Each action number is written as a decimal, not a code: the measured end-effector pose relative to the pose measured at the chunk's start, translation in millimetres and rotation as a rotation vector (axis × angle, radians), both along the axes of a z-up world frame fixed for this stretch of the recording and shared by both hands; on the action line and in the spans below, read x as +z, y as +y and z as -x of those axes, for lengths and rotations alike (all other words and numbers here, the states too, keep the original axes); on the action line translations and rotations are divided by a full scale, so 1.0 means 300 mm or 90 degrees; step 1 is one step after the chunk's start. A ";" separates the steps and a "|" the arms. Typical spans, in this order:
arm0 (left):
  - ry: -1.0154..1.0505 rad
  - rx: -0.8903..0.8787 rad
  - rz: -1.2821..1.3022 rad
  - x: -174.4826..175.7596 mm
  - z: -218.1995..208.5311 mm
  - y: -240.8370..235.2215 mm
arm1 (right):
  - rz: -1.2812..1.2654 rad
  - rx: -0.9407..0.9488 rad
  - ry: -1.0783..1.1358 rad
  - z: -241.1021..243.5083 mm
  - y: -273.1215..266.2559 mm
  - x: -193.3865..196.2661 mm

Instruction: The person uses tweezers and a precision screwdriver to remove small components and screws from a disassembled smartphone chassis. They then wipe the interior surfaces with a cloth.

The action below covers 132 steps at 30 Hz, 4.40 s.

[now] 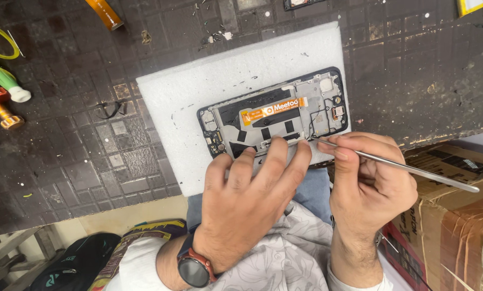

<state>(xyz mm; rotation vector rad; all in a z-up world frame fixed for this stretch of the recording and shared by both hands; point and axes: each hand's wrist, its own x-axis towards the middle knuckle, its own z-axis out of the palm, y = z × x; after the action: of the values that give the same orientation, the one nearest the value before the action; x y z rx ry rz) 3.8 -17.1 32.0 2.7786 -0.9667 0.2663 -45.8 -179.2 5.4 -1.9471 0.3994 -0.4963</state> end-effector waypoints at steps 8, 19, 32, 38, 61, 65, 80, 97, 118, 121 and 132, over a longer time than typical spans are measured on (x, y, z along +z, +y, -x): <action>0.009 0.004 -0.011 -0.003 0.007 -0.012 | -0.168 -0.060 -0.045 -0.016 -0.001 -0.044; 0.048 0.100 0.094 -0.019 0.066 -0.046 | -0.188 -0.049 -0.071 -0.007 -0.033 -0.076; 0.099 0.121 0.128 -0.038 0.098 -0.069 | -0.351 -0.121 -0.044 -0.056 -0.047 -0.032; 0.101 0.089 0.111 -0.059 0.116 -0.048 | -0.263 -0.123 0.029 -0.070 -0.032 0.040; 0.068 0.159 0.032 0.008 0.043 0.131 | 0.383 -0.088 0.160 -0.181 -0.209 0.030; 0.062 0.136 0.009 0.009 0.039 0.148 | 0.424 -0.089 0.166 -0.183 -0.208 0.031; 0.049 0.113 0.057 -0.068 0.057 0.183 | 0.528 0.049 0.097 -0.362 -0.170 0.089; 0.058 0.106 0.112 -0.102 0.055 0.211 | 0.515 0.224 0.072 -0.504 -0.147 0.096; 0.070 0.112 0.144 -0.104 0.055 0.208 | 0.790 0.316 0.095 -0.556 -0.123 0.108; 0.067 0.111 0.140 -0.106 0.055 0.209 | 0.793 0.288 0.090 -0.539 -0.092 0.121; 0.175 0.092 0.182 -0.026 0.026 0.224 | 0.350 0.150 0.072 -0.429 -0.066 0.173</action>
<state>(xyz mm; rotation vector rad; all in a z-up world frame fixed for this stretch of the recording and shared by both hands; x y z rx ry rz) -4.0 50.1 24.1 2.5374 -0.6117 0.0348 83.1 -199.1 57.3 -2.5241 0.1009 -0.3651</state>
